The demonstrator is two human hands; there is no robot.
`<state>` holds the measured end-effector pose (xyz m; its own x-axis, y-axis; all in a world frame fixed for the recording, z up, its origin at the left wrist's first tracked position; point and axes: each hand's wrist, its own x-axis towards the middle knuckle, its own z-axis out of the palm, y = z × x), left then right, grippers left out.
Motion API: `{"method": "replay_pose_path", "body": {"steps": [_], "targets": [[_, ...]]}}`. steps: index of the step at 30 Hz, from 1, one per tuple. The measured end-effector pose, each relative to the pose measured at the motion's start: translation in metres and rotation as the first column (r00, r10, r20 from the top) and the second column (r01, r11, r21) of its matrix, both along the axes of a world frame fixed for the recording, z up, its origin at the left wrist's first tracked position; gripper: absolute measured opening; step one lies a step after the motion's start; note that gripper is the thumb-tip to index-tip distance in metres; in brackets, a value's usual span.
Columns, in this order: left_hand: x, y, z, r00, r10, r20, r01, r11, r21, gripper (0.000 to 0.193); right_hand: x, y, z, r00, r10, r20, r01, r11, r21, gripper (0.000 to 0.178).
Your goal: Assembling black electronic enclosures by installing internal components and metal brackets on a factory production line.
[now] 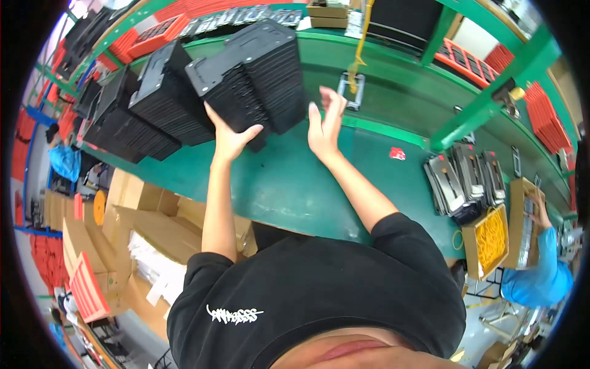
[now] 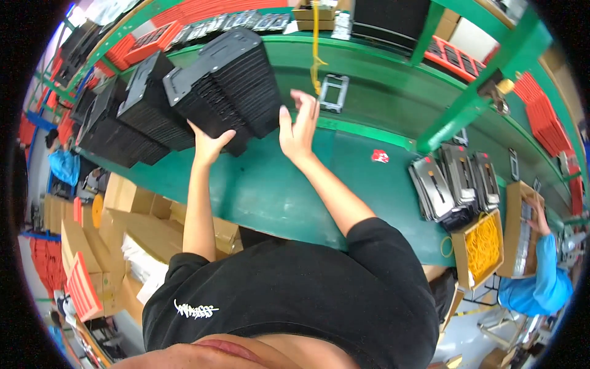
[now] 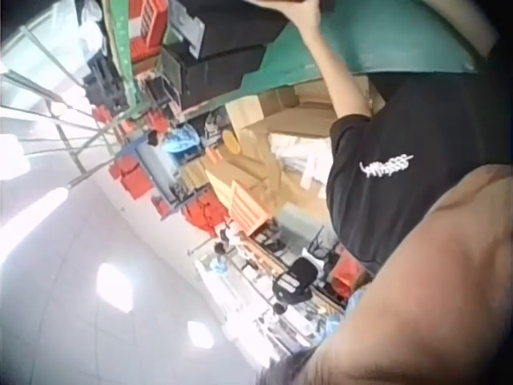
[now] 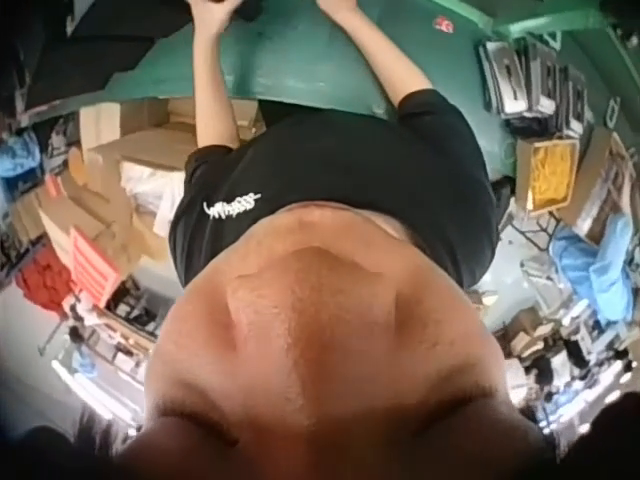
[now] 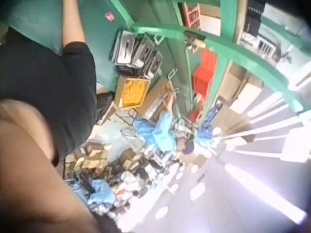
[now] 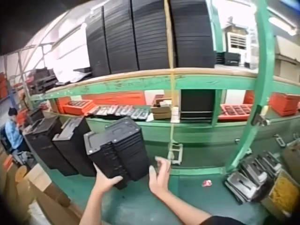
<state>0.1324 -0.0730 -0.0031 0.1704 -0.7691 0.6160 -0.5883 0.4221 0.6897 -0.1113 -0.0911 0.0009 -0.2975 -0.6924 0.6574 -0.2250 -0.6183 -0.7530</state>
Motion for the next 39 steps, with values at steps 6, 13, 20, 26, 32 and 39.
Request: {"method": "replay_pose_path", "body": {"steps": [6, 13, 20, 26, 32, 39], "targets": [[-0.019, -0.023, -0.034, 0.921, -0.230, -0.314, 0.284, 0.949, 0.136, 0.131, -0.005, -0.073, -0.049, 0.907, 0.339, 0.251, -0.413, 0.834, 0.367, 0.058], [-0.012, 0.057, -0.070, 0.969, -0.072, -0.235, 0.138, 0.951, 0.277, 0.122, -0.058, -0.028, -0.074, 0.807, 0.570, 0.153, -0.562, 0.663, 0.495, 0.068], [-0.003, 0.125, -0.077, 0.920, -0.266, -0.288, 0.387, 0.730, 0.563, 0.062, -0.149, -0.085, -0.040, 0.596, 0.105, -0.796, 0.207, 0.938, 0.279, 0.018], [-0.005, 0.110, -0.073, 0.856, -0.361, -0.369, 0.508, 0.718, 0.476, 0.033, -0.156, -0.211, -0.055, 0.322, 0.062, -0.945, 0.288, 0.944, 0.160, 0.022], [0.000, 0.107, -0.030, 0.819, -0.446, -0.361, 0.574, 0.648, 0.501, 0.037, -0.166, -0.191, 0.009, 0.174, 0.282, -0.943, 0.591, 0.737, 0.329, 0.024], [-0.019, 0.072, -0.027, 0.726, -0.546, -0.418, 0.684, 0.514, 0.517, 0.068, -0.283, -0.014, 0.139, 0.586, -0.216, -0.781, 0.620, 0.740, 0.261, 0.036]]}}
